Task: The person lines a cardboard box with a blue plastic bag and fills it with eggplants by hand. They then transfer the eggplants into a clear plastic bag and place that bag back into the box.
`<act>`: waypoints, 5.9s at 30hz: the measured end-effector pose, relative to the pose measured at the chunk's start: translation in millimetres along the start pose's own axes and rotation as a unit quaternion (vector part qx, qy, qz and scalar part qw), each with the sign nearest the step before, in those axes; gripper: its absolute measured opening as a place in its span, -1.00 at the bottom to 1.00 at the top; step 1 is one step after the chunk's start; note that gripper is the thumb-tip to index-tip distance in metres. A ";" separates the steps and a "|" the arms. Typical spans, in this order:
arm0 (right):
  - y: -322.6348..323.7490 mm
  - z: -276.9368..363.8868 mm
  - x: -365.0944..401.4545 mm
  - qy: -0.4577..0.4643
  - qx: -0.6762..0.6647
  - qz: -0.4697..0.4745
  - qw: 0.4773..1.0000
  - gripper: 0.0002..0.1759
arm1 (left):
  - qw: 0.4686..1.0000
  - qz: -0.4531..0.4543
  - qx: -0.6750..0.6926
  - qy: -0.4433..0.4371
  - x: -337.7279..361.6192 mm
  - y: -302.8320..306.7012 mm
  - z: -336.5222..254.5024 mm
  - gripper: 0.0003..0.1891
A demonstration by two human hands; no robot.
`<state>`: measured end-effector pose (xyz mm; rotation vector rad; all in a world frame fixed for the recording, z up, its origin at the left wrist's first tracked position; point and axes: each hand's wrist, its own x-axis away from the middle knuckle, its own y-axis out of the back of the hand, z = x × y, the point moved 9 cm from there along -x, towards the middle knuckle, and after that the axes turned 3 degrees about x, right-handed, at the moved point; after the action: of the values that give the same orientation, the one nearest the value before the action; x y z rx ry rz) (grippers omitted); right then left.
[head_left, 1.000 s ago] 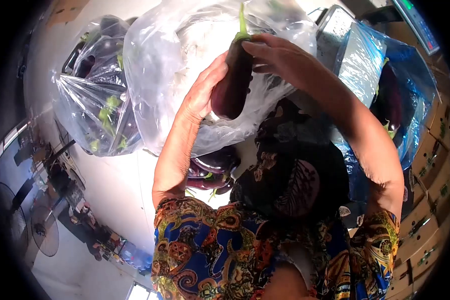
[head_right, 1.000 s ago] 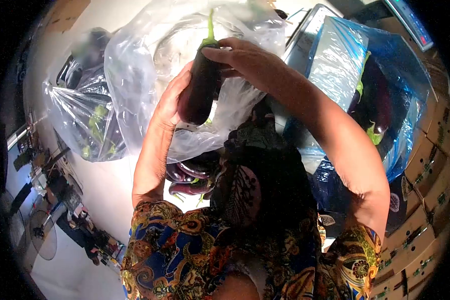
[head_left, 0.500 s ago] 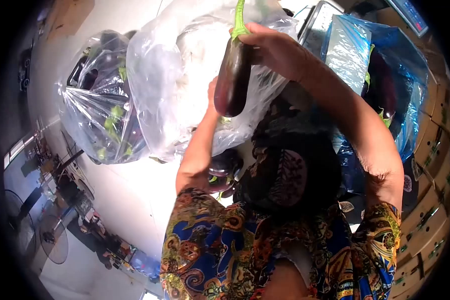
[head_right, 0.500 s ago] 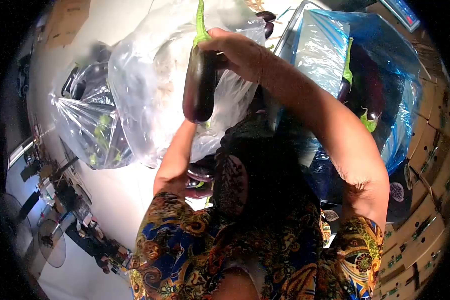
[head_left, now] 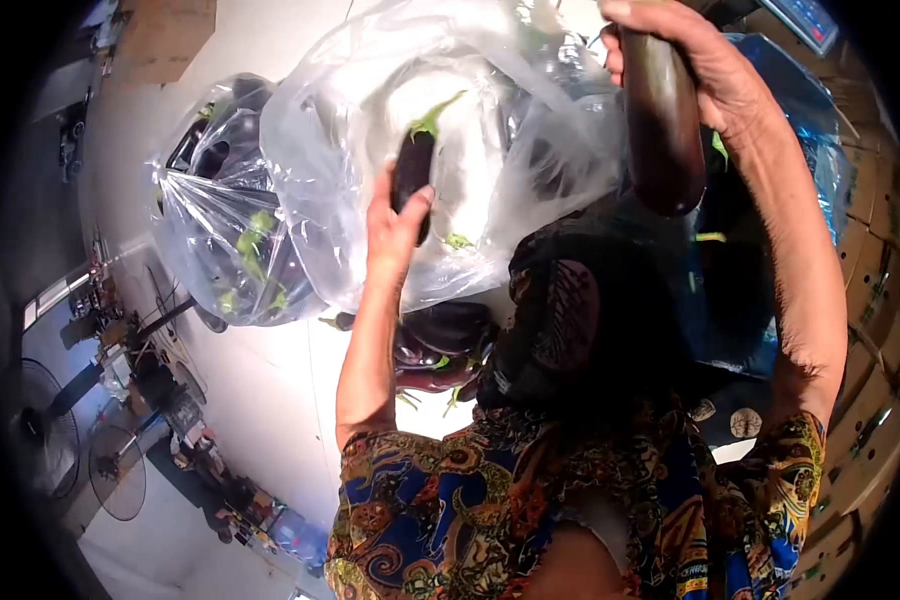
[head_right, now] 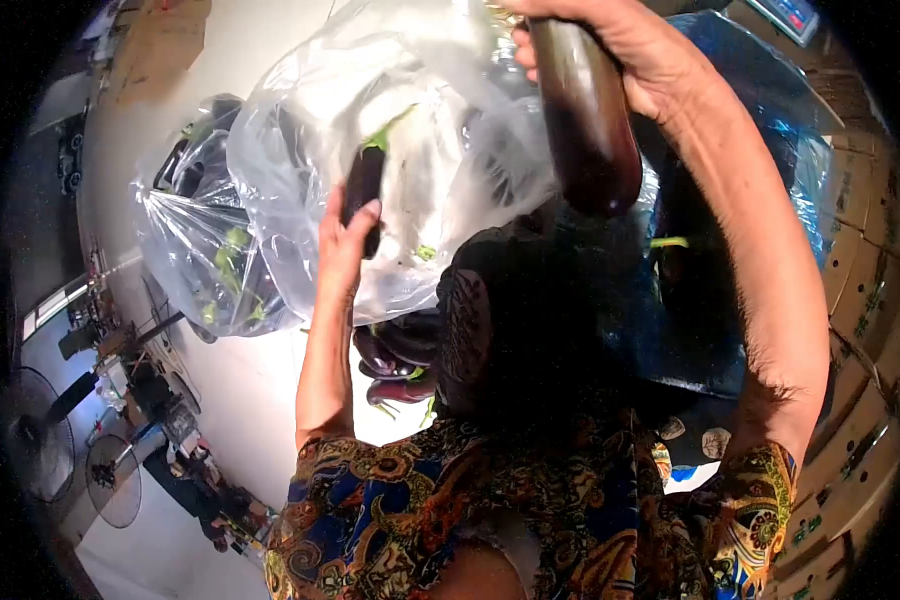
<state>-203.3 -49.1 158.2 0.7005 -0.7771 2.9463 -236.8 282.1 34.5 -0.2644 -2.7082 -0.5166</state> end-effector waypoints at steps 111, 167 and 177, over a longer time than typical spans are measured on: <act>-22.1 -263.2 -29.6 -0.014 0.777 0.340 0.529 -0.68 | 0.911 -0.054 -0.363 -0.187 1.9 -119.1 151.3 -0.75; 31.1 -54.7 -56.2 0.220 0.720 -0.204 0.625 -0.70 | 0.905 -0.233 0.309 -0.175 76.4 199.3 -49.4 -0.59; 34.0 -76.2 -64.1 0.278 0.637 -0.135 0.706 -0.42 | 0.968 -0.105 0.177 0.146 17.1 86.6 127.0 -0.06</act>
<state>-181.7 -36.7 56.0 -0.1982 1.3848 2.6803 -271.7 412.4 -41.2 0.1824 -2.4876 -0.1062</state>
